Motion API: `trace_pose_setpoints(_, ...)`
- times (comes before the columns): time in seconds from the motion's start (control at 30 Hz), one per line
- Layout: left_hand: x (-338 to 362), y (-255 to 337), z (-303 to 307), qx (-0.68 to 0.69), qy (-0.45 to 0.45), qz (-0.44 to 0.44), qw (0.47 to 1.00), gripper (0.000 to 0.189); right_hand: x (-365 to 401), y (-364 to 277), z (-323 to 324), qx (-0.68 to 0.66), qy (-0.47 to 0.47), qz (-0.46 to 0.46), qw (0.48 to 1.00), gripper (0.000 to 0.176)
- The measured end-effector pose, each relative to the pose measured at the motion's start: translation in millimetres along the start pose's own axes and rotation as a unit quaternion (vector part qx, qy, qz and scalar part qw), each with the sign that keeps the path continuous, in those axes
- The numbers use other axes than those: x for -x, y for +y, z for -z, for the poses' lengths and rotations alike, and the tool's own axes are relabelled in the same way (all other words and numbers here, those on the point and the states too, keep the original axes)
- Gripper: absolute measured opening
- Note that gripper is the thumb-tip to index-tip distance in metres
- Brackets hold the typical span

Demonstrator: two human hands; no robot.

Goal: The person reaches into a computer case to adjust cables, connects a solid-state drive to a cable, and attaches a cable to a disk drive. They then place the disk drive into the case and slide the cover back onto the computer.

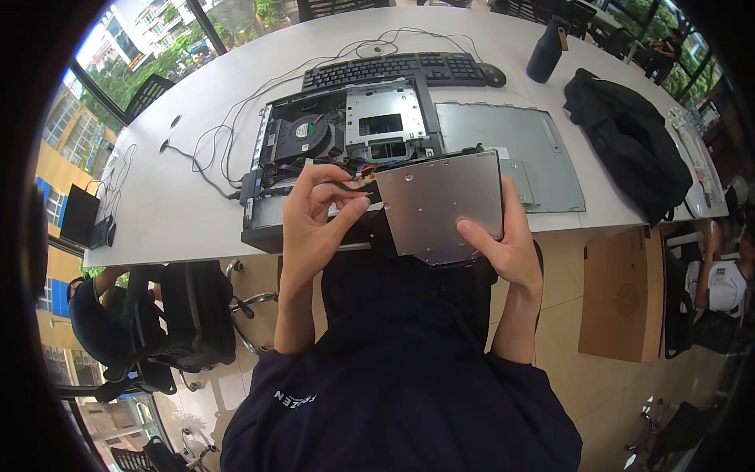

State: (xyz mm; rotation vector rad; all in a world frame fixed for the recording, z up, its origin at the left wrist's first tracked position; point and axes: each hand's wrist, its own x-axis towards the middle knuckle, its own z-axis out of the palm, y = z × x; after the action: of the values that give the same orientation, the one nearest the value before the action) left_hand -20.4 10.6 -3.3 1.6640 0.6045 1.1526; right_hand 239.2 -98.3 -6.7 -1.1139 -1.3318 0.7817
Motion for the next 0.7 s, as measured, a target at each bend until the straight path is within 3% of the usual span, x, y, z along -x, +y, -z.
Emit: trace_pose_setpoints(0.7,2.3,1.6,3.9,0.047,-0.014,0.021,0.999,0.048,5.7,-6.2,-5.0,0.022,-0.001,0.01,1.0,0.061)
